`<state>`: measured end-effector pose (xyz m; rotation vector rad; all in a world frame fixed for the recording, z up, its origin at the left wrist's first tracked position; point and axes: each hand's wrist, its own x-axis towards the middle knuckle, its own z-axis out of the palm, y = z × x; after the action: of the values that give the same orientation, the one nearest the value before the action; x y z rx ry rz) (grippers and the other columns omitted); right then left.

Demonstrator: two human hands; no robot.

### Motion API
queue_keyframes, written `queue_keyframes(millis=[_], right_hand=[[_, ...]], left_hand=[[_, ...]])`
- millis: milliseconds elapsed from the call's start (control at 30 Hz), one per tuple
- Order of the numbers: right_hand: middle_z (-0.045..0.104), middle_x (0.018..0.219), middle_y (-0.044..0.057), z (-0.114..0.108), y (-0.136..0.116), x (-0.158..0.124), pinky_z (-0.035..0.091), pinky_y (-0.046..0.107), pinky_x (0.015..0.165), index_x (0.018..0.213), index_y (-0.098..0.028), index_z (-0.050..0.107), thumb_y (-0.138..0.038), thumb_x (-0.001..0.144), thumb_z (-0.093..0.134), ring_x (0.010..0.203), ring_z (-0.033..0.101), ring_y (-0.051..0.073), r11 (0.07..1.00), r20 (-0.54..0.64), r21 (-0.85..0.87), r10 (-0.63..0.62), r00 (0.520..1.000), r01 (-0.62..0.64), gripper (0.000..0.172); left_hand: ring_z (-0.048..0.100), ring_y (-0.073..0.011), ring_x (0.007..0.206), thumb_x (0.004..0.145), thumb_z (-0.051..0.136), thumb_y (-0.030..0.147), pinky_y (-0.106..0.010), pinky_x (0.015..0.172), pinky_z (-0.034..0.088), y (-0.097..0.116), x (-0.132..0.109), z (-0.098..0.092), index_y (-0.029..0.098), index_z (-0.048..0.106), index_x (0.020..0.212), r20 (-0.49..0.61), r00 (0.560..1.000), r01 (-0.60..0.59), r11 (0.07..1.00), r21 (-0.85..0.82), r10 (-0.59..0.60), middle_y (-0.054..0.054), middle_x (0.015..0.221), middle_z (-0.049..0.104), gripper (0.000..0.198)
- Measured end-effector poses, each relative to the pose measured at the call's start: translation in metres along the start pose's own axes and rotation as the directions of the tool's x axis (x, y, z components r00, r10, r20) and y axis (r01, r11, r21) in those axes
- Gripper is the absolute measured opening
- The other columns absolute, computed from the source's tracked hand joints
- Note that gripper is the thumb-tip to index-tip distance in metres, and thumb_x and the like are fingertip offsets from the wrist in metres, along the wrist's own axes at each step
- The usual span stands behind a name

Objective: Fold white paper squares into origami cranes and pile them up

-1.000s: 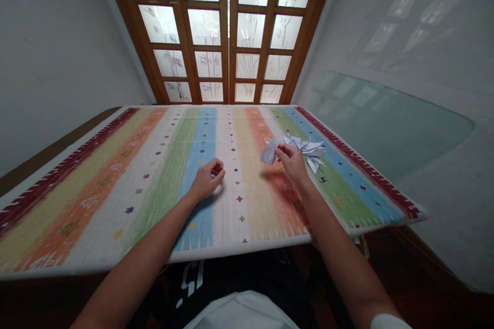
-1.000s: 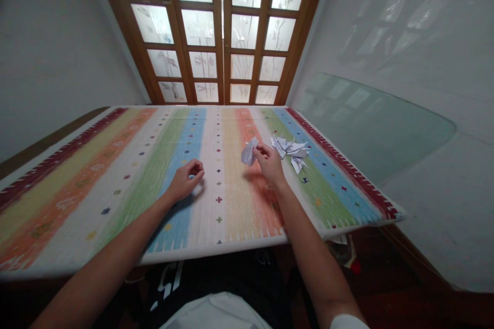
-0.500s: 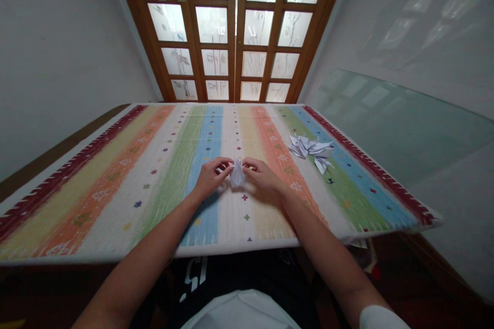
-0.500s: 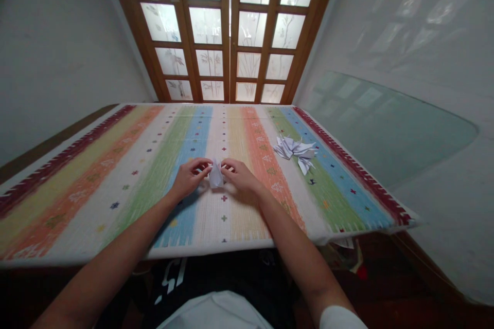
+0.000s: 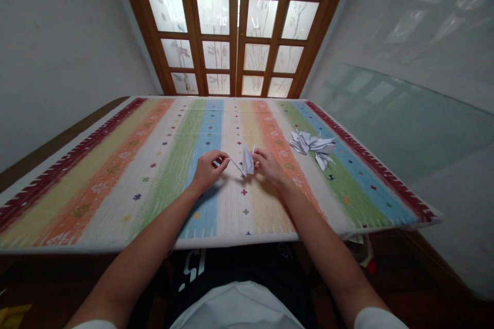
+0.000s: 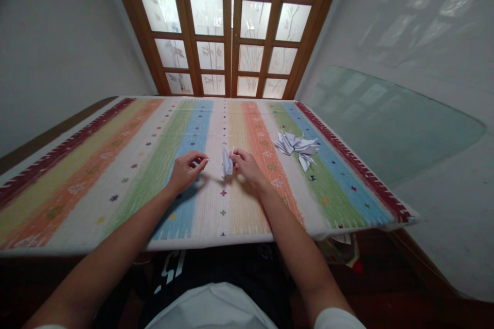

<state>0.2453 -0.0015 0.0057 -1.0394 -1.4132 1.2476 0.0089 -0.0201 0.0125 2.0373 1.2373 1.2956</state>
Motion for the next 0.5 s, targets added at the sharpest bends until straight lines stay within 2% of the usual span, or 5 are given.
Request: queue_keyframes(millis=[167,333,400,500], right_hand=[[0.064,0.075,-0.001,-0.007,0.008,0.007,0.048,0.026,0.056,0.083,-0.025,0.062,-0.061,0.074,0.077,0.066,0.060,0.016,0.978,-0.157,0.194,0.104,0.982,-0.073,0.041],[0.066,0.080,0.001,-0.012,0.013,0.012,0.055,0.030,0.059,0.088,-0.025,0.064,-0.060,0.073,0.080,0.071,0.065,0.019,0.964,-0.290,0.263,0.110,0.951,-0.031,0.042],[0.065,0.078,0.001,-0.011,0.013,0.012,0.057,0.031,0.062,0.087,-0.026,0.063,-0.062,0.072,0.081,0.074,0.066,0.020,0.966,-0.302,0.257,0.088,0.949,-0.008,0.043],[0.067,0.081,0.002,-0.009,0.010,0.010,0.058,0.031,0.066,0.087,-0.024,0.065,-0.067,0.070,0.083,0.076,0.067,0.019,0.975,-0.300,0.223,0.055,0.952,0.014,0.049]], left_hand=[[0.062,-0.0152,0.072,0.091,0.058,0.035,-0.023,0.060,0.051,-0.002,0.001,-0.001,0.020,0.065,0.085,-0.042,0.998,0.051,0.999,0.013,-0.051,-0.004,0.086,0.068,0.018],[0.061,-0.0180,0.080,0.086,0.056,0.029,-0.024,0.058,0.050,-0.003,0.002,-0.002,0.020,0.058,0.081,-0.050,0.995,0.088,0.996,0.017,-0.087,-0.005,0.091,0.063,0.011],[0.061,-0.0191,0.084,0.082,0.057,0.026,-0.023,0.059,0.049,-0.004,0.002,-0.002,0.020,0.056,0.077,-0.016,0.996,0.087,0.996,0.008,-0.087,-0.006,0.093,0.064,0.007],[0.061,-0.0197,0.086,0.078,0.059,0.023,-0.025,0.063,0.051,-0.005,0.001,-0.001,0.020,0.055,0.075,0.118,0.990,0.075,0.997,-0.010,-0.073,-0.005,0.092,0.065,0.006]])
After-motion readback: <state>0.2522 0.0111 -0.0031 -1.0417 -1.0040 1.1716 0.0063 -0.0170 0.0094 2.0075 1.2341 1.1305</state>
